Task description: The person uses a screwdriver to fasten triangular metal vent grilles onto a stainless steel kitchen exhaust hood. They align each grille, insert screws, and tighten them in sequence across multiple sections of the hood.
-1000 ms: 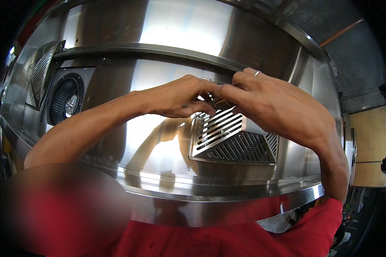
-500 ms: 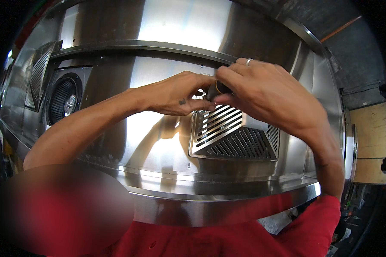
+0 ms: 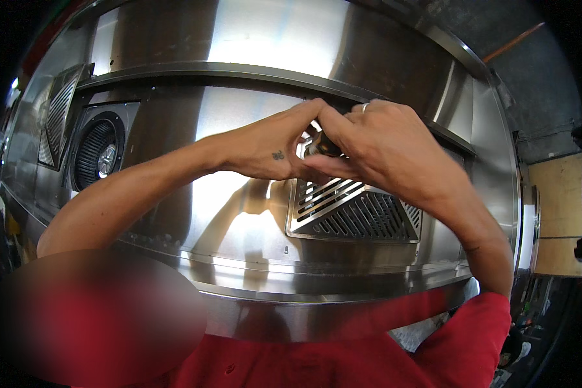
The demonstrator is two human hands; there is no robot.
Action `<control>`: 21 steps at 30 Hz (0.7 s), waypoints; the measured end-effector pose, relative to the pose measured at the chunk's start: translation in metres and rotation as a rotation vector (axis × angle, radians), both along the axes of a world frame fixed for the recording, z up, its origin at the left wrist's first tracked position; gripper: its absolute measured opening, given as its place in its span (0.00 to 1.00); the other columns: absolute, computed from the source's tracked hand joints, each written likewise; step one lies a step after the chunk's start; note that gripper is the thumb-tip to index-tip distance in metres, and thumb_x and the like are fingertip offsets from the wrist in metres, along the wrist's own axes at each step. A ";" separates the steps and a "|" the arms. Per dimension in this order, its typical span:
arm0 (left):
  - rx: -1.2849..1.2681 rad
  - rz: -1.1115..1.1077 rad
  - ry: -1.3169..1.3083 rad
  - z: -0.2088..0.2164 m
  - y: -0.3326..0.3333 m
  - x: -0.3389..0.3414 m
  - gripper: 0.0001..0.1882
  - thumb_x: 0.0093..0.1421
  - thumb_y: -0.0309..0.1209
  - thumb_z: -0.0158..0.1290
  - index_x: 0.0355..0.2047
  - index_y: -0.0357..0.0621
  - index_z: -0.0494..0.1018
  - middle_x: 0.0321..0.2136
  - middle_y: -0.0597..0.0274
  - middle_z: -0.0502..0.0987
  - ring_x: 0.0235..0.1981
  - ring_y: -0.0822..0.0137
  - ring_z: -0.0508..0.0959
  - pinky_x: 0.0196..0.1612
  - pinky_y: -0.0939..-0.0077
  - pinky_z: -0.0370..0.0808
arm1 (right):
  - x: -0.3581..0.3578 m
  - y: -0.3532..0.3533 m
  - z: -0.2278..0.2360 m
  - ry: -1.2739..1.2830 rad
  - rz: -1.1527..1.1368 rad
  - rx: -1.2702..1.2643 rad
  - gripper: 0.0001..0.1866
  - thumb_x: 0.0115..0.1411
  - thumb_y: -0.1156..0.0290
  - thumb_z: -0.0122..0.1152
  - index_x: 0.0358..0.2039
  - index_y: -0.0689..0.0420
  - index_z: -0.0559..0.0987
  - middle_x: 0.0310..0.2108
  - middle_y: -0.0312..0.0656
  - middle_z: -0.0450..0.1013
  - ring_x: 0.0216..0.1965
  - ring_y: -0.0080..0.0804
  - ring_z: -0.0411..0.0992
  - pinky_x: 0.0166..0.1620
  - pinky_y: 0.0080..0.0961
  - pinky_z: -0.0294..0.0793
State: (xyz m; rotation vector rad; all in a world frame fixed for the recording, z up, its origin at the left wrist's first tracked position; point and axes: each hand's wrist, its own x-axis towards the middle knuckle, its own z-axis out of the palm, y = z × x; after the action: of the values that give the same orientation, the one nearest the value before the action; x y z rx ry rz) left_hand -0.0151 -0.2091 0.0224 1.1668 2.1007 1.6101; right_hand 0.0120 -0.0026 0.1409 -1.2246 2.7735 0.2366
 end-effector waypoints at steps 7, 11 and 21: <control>-0.177 -0.011 -0.062 0.008 -0.001 -0.002 0.13 0.63 0.22 0.63 0.47 0.31 0.76 0.42 0.43 0.84 0.50 0.49 0.84 0.59 0.57 0.79 | -0.005 0.018 0.014 -0.096 0.193 -0.263 0.24 0.71 0.57 0.63 0.57 0.63 0.74 0.45 0.54 0.78 0.49 0.54 0.80 0.52 0.47 0.80; -0.128 -0.030 -0.165 0.010 0.002 0.000 0.18 0.66 0.19 0.59 0.55 0.35 0.72 0.52 0.44 0.83 0.56 0.50 0.83 0.61 0.54 0.79 | -0.005 0.017 0.001 0.007 0.150 -0.263 0.18 0.74 0.58 0.59 0.49 0.62 0.80 0.39 0.52 0.81 0.42 0.52 0.82 0.46 0.44 0.82; -0.158 -0.069 -0.143 0.015 -0.004 -0.008 0.15 0.65 0.19 0.58 0.52 0.28 0.76 0.47 0.46 0.85 0.51 0.56 0.85 0.63 0.59 0.82 | -0.008 0.016 -0.007 0.125 0.248 -0.339 0.24 0.72 0.44 0.61 0.42 0.57 0.78 0.22 0.44 0.79 0.26 0.50 0.81 0.29 0.42 0.78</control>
State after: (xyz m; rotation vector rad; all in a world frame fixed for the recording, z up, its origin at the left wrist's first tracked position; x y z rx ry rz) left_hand -0.0228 -0.2128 0.0371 1.0296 2.0326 1.4242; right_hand 0.0035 0.0136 0.1343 -1.6890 2.8437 -0.1529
